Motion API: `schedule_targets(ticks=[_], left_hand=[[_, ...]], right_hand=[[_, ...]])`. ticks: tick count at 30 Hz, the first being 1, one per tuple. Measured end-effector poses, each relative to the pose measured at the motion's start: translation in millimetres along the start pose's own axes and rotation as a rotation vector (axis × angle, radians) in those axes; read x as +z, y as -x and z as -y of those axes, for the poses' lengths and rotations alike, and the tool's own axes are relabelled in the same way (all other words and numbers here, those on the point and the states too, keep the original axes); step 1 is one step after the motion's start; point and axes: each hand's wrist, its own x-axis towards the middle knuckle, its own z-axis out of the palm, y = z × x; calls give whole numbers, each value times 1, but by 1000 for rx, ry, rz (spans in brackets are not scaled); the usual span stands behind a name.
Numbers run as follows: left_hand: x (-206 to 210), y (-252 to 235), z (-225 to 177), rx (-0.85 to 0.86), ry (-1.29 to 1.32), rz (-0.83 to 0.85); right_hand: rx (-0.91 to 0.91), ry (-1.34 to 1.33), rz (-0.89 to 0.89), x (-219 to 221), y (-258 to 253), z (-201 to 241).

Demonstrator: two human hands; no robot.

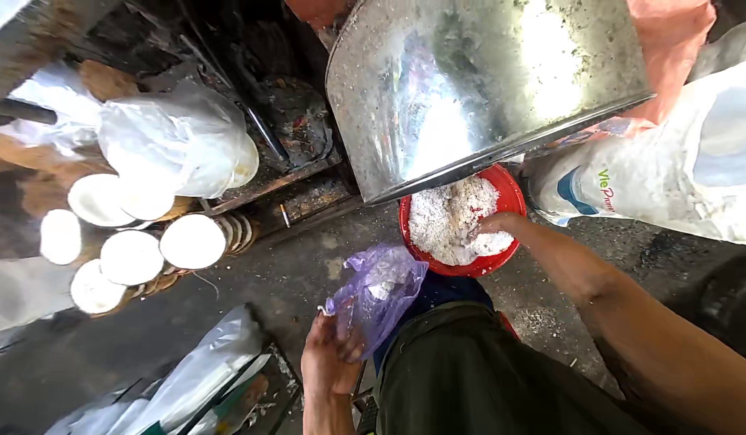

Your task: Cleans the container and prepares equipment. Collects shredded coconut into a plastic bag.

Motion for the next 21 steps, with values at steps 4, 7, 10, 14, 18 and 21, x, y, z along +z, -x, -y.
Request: schedule_targets(ticks=[4, 7, 10, 14, 18, 21], left_hand=[[16, -1, -3, 32, -81, -9], [28, -17, 5, 49, -173, -83], [31, -30, 15, 46, -211, -64], [29, -35, 12, 78, -199, -53], [16, -31, 5, 154, -208, -99], [-5, -31, 3, 203, -271, -97]], right_hand=[[-55, -434, -99, -6, 15, -19], [-124, -670, -100, -6, 48, 9], [-373, -681, -99, 5, 75, 46], [-429, -452, -67, 32, 100, 147], [-373, -415, -26, 75, 90, 242], [-248, -899, -168, 122, 55, 261]])
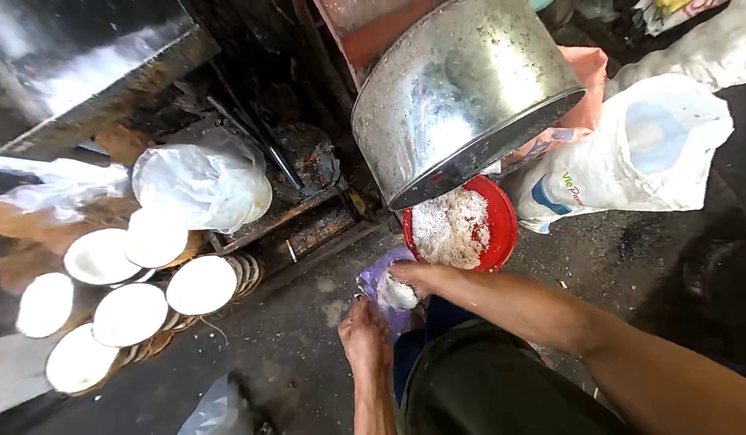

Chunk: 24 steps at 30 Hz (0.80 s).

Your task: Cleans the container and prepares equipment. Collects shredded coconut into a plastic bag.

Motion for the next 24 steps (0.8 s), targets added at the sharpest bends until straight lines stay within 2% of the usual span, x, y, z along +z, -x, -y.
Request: schedule_targets(ticks=[2, 4, 6, 7, 10, 13, 14, 16, 19, 22, 24], left_hand=[[-8, -4, 7, -11, -21, 24], [-7, -10, 14, -39, 1, 49], [-3, -18, 15, -78, 41, 51], [-1, -21, 15, -98, 60, 45], [6, -28, 17, -140, 86, 29], [4, -30, 21, -165, 86, 7], [3, -29, 22, -171, 84, 0], [3, -27, 23, -175, 83, -1], [6, -24, 25, -194, 103, -45], [10, -20, 25, -206, 145, -132], [10, -16, 24, -209, 174, -179]], right_hand=[[13, -169, -177, 20, -14, -15], [-77, 43, -270, 22, -24, -27], [-160, 399, -211, 9, -29, -36], [-197, 495, -161, 1, -25, -37], [-456, 489, -21, -40, 15, -28], [-611, 544, -66, -106, 32, -29], [-602, 627, -116, -130, 25, -32], [-464, 874, -184, -170, -4, -37], [-224, 1220, -180, -200, -69, -49], [-236, 1323, -193, -209, -124, -75], [-236, 1304, -179, -204, -138, -82]])
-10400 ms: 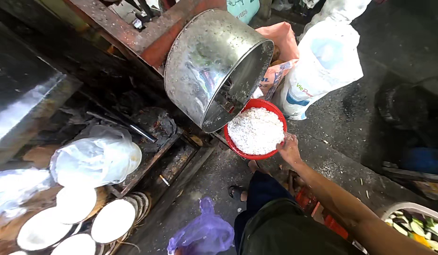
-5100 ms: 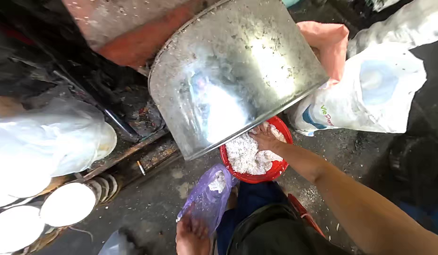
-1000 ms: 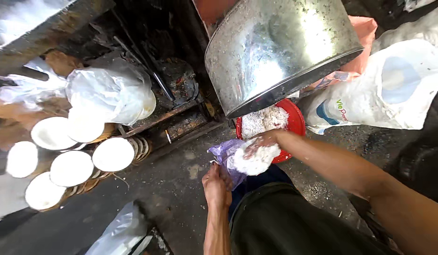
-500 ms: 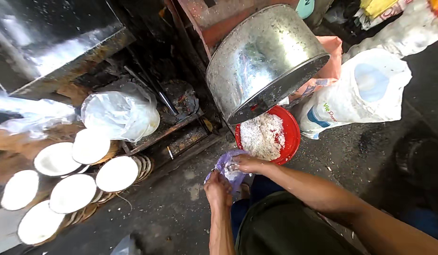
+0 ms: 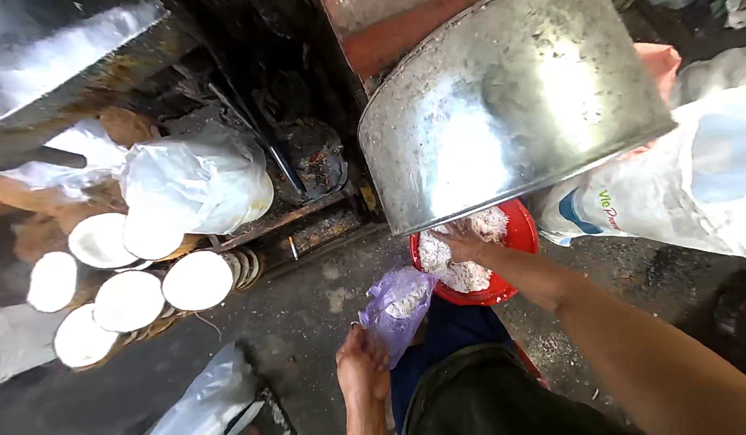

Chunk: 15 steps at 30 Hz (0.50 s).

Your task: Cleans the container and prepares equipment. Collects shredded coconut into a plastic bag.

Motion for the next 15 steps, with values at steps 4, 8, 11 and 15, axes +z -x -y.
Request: schedule_targets(ticks=[4, 8, 11, 15], left_hand=[[1, 6, 0, 14, 51, -69], [4, 11, -5, 29, 89, -75], [4, 22, -9, 49, 103, -45], [3, 31, -16, 54, 85, -5]], right_hand=[[9, -42, 34, 1, -6, 6], [80, -89, 1, 12, -4, 9], [131, -137, -4, 14, 8, 5], [248, -426, -11, -4, 30, -19]])
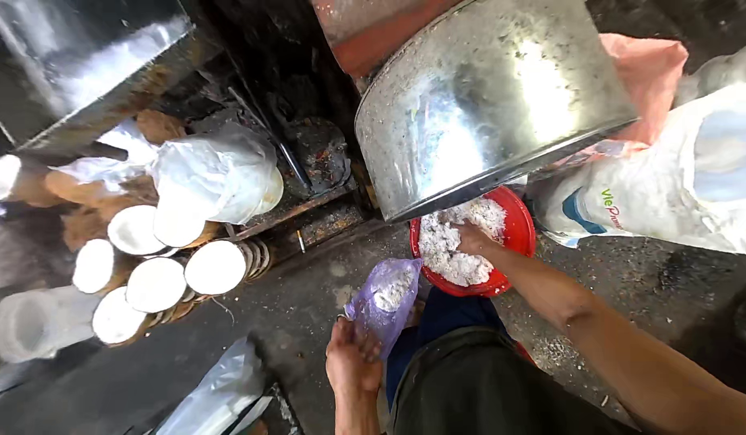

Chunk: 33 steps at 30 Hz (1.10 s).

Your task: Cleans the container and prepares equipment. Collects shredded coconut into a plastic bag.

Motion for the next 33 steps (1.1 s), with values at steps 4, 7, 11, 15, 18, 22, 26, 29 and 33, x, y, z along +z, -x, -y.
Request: schedule_targets(ticks=[4, 7, 11, 15, 18, 22, 26, 29, 33], left_hand=[[10, 3, 0, -10, -88, 71], [23, 2, 2, -28, -139, 121], [34, -4, -2, -32, -193, 166], [39, -8, -5, -45, -186, 228], [44, -8, -3, -39, -182, 244], [51, -5, -4, 25, -196, 212], [33, -9, -3, 126, -251, 235], [11, -22, 3, 159, -251, 233], [-9, -39, -5, 88, -150, 199]], right_hand=[[178, -575, -45, -26, 38, -27], [212, -811, -13, -40, 53, -41], [68, -801, 54, -65, 80, -31], [-288, -666, 189, -95, 136, 31], [-403, -556, 287, -97, 161, 86], [-454, -373, 448, -53, 142, 154], [-200, -319, 346, 6, 112, 190], [-46, -482, 152, 33, 115, 208], [6, -373, 14, 62, 105, 209]])
